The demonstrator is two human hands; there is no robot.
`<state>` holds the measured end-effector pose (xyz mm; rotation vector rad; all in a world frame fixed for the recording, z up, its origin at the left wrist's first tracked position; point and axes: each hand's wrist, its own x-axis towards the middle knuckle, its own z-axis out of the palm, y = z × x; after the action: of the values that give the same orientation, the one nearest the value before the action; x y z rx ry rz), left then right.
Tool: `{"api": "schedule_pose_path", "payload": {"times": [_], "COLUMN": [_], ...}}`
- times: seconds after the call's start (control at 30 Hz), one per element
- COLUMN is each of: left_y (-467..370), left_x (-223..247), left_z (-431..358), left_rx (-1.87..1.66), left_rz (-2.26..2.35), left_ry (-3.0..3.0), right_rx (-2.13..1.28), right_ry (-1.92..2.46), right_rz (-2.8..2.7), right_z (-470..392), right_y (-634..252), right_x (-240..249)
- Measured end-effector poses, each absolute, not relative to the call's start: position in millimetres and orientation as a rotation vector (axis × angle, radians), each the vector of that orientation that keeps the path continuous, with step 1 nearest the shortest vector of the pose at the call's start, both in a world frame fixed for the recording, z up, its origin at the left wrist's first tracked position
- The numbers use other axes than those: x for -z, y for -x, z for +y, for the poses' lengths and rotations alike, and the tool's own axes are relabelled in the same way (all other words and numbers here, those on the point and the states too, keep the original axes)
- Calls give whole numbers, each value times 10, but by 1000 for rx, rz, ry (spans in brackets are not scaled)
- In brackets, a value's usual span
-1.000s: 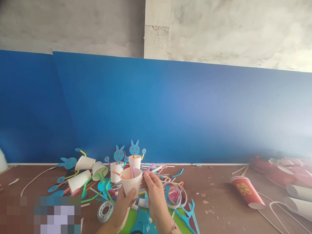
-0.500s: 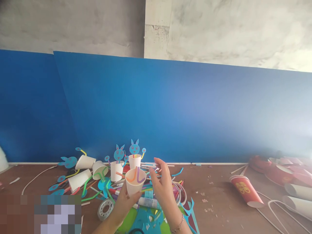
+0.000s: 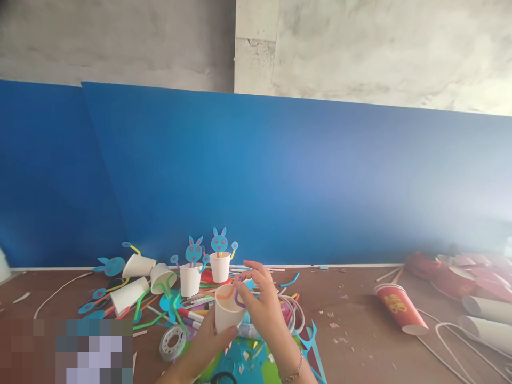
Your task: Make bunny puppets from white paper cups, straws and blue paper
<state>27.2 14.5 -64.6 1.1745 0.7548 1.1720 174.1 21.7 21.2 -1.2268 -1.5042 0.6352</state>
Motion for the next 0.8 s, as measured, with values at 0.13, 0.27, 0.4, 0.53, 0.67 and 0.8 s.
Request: {"api": "schedule_pose_path", "payload": {"times": [0.13,0.27,0.4,0.53,0.67,0.8], "left_y": [-275,-273,-268,-250,-231,-235], "left_x": [614,555,540,556,565,549], "left_z": [135,128,138,152,159,146], "left_rx": [-1142,-1123,-1114,-1104,-1076,-1097], "left_rz": [740,686,625,611,601,609], "left_ry": [-1155,-1164,-1178,-1218,-1236,-1235], "right_rx": [-712,-729,-782,-759,-825,-801], "right_ry": [1239,1231,1211,1229,1235,1237], "right_rz": [-1522,-1558,-1573,-1538,-1588,-1585], "right_z": [219,220,208,223,233,197], "right_y": [-1747,-1762,-1764,-1758,-1745,-1732], "right_x": [-224,-244,-264,-241,-214,-247]}}
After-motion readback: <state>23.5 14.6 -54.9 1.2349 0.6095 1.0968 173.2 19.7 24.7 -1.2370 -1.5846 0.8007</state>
